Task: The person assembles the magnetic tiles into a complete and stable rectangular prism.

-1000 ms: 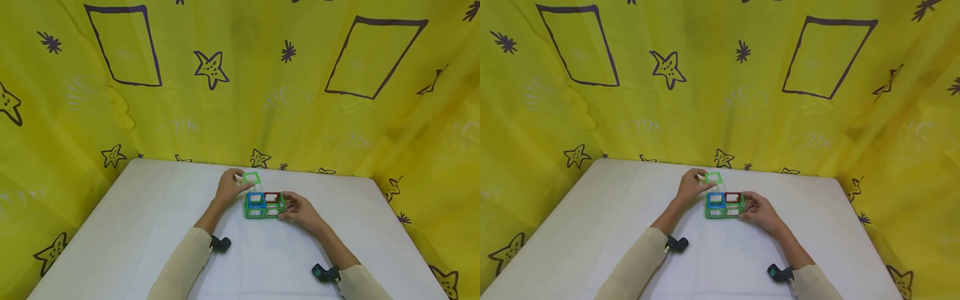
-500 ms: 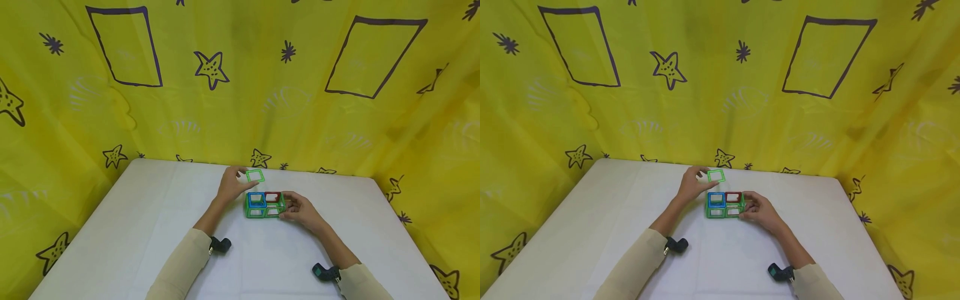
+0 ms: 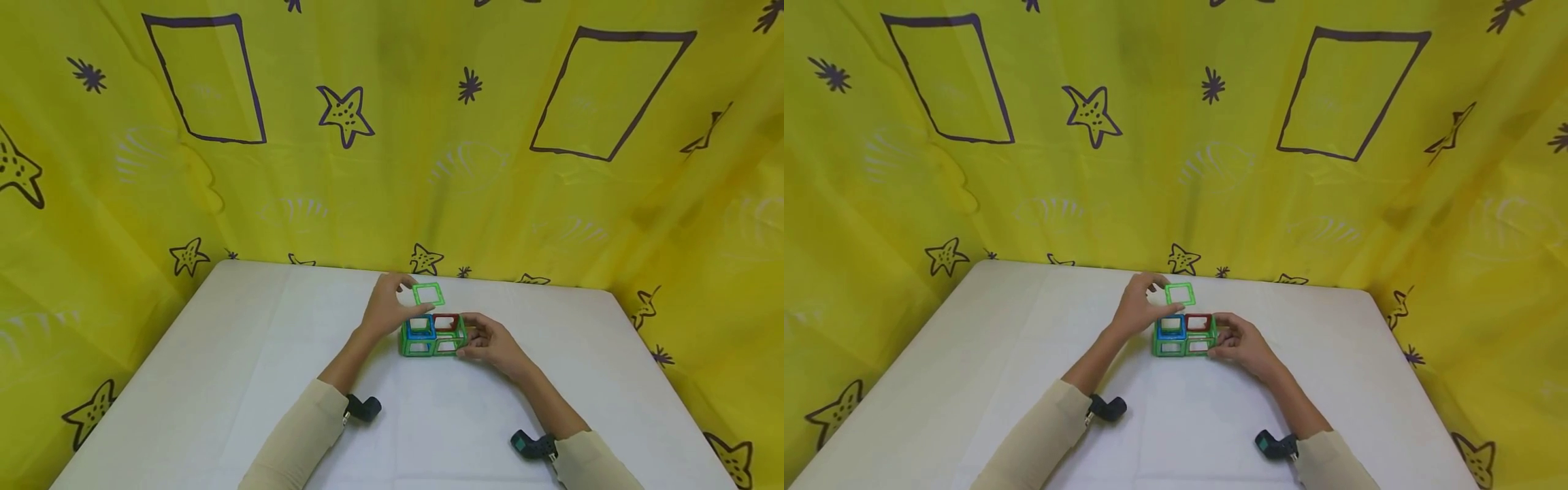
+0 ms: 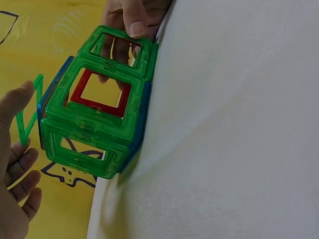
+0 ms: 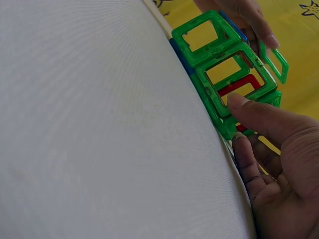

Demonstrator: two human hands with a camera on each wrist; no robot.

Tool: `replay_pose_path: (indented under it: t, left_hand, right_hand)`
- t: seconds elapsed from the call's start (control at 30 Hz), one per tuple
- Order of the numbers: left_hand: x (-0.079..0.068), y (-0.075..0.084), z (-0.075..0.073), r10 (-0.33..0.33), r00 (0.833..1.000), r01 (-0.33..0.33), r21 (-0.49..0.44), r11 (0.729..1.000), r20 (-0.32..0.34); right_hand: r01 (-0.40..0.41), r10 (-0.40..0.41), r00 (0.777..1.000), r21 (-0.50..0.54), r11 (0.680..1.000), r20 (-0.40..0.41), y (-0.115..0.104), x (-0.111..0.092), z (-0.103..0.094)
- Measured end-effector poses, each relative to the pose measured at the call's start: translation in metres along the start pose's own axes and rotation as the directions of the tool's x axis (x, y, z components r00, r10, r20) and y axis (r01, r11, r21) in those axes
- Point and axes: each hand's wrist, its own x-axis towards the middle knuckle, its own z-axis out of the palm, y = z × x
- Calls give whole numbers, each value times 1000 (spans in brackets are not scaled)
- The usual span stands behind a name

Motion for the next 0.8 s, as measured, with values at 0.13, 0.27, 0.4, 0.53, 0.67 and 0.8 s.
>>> replay_pose_path:
  t: [0.13, 0.27, 0.4, 0.53, 0.67, 0.8]
  left_hand:
    - [-3, 2, 1, 19, 1000, -19, -23, 1000, 17]
    - [-5, 3, 3, 26, 999, -25, -15, 1000, 30]
    - [-7, 5, 6, 26, 999, -27, 9, 1000, 37]
    - [-10, 8, 10, 41, 998, -42, 29, 999, 49]
    - [-12, 13, 14, 51, 997, -54, 48, 997, 54]
    - [-14, 16, 18, 70, 996, -72, 54, 996, 51]
  right_hand:
    - [7, -7, 1000, -1, 1000, 6, 0, 0, 0]
    - [-11, 11, 1000, 9, 1000, 4, -1, 0, 1]
    - [-19, 19, 1000, 8, 1000, 7, 0, 0, 1]
    - [-21, 21, 1000, 3, 1000, 11, 1, 0, 1]
    - [-22, 22, 1000, 2, 1000, 9, 1, 1, 0]
    - [-24, 24, 1000, -1, 1000, 5, 1, 2, 0]
